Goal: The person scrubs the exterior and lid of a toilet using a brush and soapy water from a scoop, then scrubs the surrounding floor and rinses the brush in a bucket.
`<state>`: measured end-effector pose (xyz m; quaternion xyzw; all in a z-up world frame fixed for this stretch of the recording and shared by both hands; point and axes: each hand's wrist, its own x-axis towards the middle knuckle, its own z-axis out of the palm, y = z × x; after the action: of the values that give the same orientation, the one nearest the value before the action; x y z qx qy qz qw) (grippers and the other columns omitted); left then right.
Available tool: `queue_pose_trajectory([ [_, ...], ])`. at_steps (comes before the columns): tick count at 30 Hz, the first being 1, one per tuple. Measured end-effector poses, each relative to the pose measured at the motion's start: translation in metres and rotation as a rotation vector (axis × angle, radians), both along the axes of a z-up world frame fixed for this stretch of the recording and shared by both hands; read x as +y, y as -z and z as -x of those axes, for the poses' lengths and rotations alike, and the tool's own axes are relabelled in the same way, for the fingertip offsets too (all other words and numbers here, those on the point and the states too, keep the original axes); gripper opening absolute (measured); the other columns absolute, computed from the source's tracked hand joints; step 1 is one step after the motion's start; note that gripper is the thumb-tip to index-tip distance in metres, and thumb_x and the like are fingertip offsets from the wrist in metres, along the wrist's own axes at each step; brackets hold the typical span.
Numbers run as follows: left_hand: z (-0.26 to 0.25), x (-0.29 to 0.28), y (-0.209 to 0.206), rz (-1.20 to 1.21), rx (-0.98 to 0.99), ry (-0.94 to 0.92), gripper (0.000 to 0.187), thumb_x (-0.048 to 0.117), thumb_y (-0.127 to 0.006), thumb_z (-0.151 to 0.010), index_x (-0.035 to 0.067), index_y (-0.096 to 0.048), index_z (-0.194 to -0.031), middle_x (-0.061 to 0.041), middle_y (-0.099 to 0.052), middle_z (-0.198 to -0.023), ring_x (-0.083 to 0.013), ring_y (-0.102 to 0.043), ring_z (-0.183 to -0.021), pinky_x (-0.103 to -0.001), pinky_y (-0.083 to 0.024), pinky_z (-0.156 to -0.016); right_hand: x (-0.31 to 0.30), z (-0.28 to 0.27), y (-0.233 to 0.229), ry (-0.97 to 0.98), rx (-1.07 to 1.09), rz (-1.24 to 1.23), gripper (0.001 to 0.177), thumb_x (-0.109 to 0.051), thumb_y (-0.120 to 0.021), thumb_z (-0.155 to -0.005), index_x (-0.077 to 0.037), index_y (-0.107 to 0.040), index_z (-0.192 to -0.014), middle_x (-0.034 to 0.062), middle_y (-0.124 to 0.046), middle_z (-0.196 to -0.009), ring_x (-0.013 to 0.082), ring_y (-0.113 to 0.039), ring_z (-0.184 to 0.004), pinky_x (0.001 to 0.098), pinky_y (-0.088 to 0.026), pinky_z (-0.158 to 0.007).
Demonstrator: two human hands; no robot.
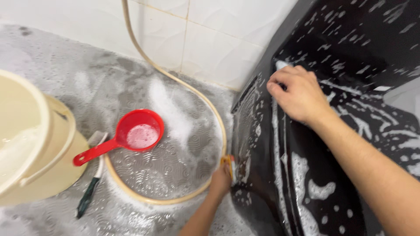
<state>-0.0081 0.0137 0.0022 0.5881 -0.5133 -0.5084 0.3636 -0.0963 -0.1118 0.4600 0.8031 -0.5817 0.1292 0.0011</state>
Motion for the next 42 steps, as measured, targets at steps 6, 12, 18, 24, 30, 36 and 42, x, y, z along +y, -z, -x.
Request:
queue_pose_trajectory([
  [6,-0.019,-0.054,-0.159,-0.009,-0.088,0.108,0.053,0.047,-0.032,-0.103,0.026,-0.053,-0.148,-0.031,-0.068,-0.103,-0.0519,-0.064,-0.096,-0.058,-0.050,-0.084,0.002,0.004,0.005,0.004,0.022,0.012,0.029,-0.030,-0.060,-0.095,-0.006,-0.077,-0.100,0.0106,-0.071,-0.108,0.0328,-0.059,-0.110,0.0467,-0.042,-0.101],
  [12,-0.024,-0.087,-0.262,0.558,0.297,-0.105,0.042,0.033,-0.045,-0.113,0.010,-0.059,-0.145,-0.024,-0.073,-0.123,-0.0369,-0.072,-0.115,-0.042,-0.055,-0.094,0.000,0.006,0.009,0.024,0.016,0.038,0.030,-0.031,-0.060,-0.095,-0.006,-0.077,-0.101,0.0109,-0.071,-0.112,0.0330,-0.059,-0.114,0.0471,-0.042,-0.101],
  [18,-0.039,0.059,-0.162,0.021,0.157,0.014,0.050,0.033,-0.038,-0.102,0.021,-0.051,-0.149,-0.017,-0.070,-0.127,-0.0304,-0.070,-0.117,-0.038,-0.053,-0.099,0.000,0.006,0.008,0.022,0.008,0.032,0.030,-0.030,-0.060,-0.095,-0.006,-0.077,-0.099,0.0121,-0.070,-0.109,0.0331,-0.057,-0.115,0.0457,-0.042,-0.102],
  [24,-0.042,-0.011,-0.287,0.254,0.208,-0.028,0.045,0.031,-0.040,-0.107,0.015,-0.057,-0.145,-0.027,-0.071,-0.112,-0.0390,-0.072,-0.100,-0.047,-0.055,-0.087,0.005,0.014,0.022,0.028,-0.048,0.235,0.026,-0.025,-0.063,-0.093,-0.005,-0.074,-0.106,0.0142,-0.067,-0.118,0.0367,-0.056,-0.117,0.0492,-0.040,-0.102],
  [30,-0.045,-0.004,-0.353,0.559,0.187,-0.077,0.046,0.034,-0.041,-0.106,0.014,-0.062,-0.141,-0.023,-0.072,-0.116,-0.0367,-0.071,-0.105,-0.044,-0.054,-0.090,0.059,0.047,0.034,-0.052,-0.162,0.285,0.043,-0.027,-0.054,-0.108,0.001,-0.056,-0.141,0.0236,-0.051,-0.152,0.0416,-0.044,-0.142,0.0479,-0.033,-0.119],
  [36,-0.037,0.115,-0.183,0.107,-0.031,-0.014,0.049,0.039,-0.034,-0.106,0.022,-0.046,-0.151,-0.020,-0.066,-0.130,-0.0437,-0.066,-0.106,-0.051,-0.052,-0.091,0.136,0.046,0.022,0.025,-0.124,0.171,0.053,-0.031,-0.052,-0.104,0.000,-0.051,-0.147,0.0207,-0.045,-0.159,0.0366,-0.037,-0.149,0.0460,-0.026,-0.122],
  [42,-0.060,0.073,-0.301,0.328,0.101,-0.043,0.046,0.033,-0.041,-0.106,0.018,-0.054,-0.147,-0.026,-0.071,-0.109,-0.0430,-0.070,-0.100,-0.049,-0.055,-0.083,0.145,0.036,0.022,0.125,-0.124,0.166,0.053,-0.033,-0.050,-0.104,-0.003,-0.052,-0.147,0.0176,-0.044,-0.159,0.0330,-0.035,-0.149,0.0457,-0.023,-0.121],
])
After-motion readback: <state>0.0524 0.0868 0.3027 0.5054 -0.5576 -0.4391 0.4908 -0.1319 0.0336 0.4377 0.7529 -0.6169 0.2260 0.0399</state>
